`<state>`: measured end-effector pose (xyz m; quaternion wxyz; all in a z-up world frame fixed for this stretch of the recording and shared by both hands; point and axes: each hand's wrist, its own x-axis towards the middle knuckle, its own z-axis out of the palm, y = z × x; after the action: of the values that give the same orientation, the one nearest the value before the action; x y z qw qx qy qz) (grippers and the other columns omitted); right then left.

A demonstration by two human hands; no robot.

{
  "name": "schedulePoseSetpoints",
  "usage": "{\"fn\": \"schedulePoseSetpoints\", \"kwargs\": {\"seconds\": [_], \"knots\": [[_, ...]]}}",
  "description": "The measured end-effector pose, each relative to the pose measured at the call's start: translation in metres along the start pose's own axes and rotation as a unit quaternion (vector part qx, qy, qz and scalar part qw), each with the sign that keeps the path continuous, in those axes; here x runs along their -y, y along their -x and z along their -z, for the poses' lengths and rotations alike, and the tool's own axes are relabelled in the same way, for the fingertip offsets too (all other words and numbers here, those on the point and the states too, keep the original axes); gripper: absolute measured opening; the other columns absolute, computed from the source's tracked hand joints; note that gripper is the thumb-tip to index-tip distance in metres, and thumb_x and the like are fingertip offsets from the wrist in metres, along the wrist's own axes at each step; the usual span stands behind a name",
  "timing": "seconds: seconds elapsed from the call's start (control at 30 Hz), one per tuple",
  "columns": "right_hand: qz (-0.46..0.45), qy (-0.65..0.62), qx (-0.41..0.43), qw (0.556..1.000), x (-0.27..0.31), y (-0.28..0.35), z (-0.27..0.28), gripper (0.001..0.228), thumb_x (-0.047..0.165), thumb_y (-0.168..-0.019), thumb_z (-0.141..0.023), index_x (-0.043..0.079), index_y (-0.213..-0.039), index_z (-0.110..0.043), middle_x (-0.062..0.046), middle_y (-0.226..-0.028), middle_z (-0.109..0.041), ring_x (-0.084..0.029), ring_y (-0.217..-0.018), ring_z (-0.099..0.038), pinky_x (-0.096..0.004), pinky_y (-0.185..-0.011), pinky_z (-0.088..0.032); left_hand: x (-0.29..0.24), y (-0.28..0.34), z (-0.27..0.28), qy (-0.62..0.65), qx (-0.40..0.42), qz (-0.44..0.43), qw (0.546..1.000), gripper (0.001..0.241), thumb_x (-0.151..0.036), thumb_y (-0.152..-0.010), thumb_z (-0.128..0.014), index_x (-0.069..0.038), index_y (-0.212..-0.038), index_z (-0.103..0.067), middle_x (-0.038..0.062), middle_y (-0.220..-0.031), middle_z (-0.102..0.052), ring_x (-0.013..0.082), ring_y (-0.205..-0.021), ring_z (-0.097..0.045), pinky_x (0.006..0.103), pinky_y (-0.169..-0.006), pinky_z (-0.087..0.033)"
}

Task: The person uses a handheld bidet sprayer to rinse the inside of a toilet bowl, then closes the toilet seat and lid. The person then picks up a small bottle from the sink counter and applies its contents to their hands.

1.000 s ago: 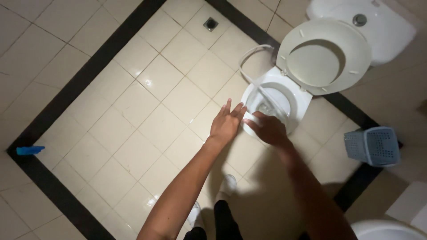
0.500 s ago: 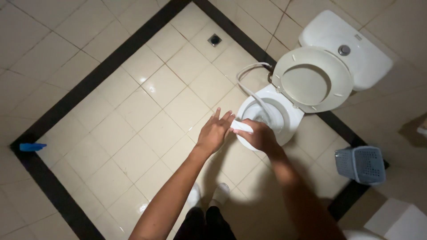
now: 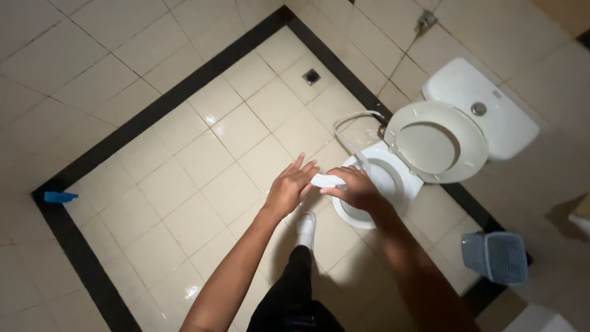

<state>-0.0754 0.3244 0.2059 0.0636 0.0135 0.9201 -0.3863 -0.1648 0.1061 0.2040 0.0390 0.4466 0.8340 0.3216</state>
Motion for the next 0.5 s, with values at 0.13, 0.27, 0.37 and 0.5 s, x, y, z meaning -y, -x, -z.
{"fn": "schedulePoseSetpoints", "kwargs": {"seconds": [0.13,0.27,0.37,0.5], "knots": [[0.026,0.004,-0.030,0.999,0.004,-0.026,0.019,0.044,0.038,-0.078,-0.083,0.016,-0.115,-0.070,-0.005,-0.107,-0.071,-0.030,-0.110,-0.060,-0.046,-0.099,-0.041,0.002,-0.029,0.020,0.016,-0.020,-0.018,1.000,0.043,-0.011,-0.088,-0.075,-0.009,-0.130,-0.068,0.009,-0.141,-0.065,0.0361,-0.144,-0.047,0.0495,-0.115,-0.043],[0.074,0.014,-0.078,0.994,-0.005,-0.051,0.037,0.034,0.023,-0.078,-0.081,0.015,-0.109,-0.070,-0.005,-0.107,-0.072,-0.031,-0.106,-0.062,-0.044,-0.094,-0.046,0.003,-0.061,0.036,0.026,-0.040,-0.053,0.997,0.038,-0.014,-0.091,-0.075,-0.008,-0.128,-0.067,0.010,-0.143,-0.064,0.0361,-0.145,-0.046,0.0503,-0.117,-0.043],[0.104,0.044,-0.124,0.986,0.003,-0.069,0.053,0.034,0.017,-0.075,-0.080,0.013,-0.107,-0.070,-0.005,-0.105,-0.073,-0.031,-0.101,-0.064,-0.043,-0.088,-0.050,0.008,-0.083,0.040,0.033,-0.056,-0.067,0.996,0.038,-0.014,-0.091,-0.075,-0.007,-0.127,-0.066,0.011,-0.143,-0.063,0.0366,-0.147,-0.046,0.0508,-0.117,-0.044],[0.143,0.092,-0.226,0.959,0.004,-0.090,0.063,0.029,0.014,-0.079,-0.080,0.013,-0.106,-0.071,-0.003,-0.103,-0.074,-0.028,-0.097,-0.066,-0.041,-0.085,-0.053,0.004,-0.116,0.051,0.042,-0.063,-0.085,0.994,0.041,-0.014,-0.090,-0.075,-0.004,-0.128,-0.065,0.015,-0.138,-0.066,0.0377,-0.144,-0.046,0.0520,-0.116,-0.043]]}}
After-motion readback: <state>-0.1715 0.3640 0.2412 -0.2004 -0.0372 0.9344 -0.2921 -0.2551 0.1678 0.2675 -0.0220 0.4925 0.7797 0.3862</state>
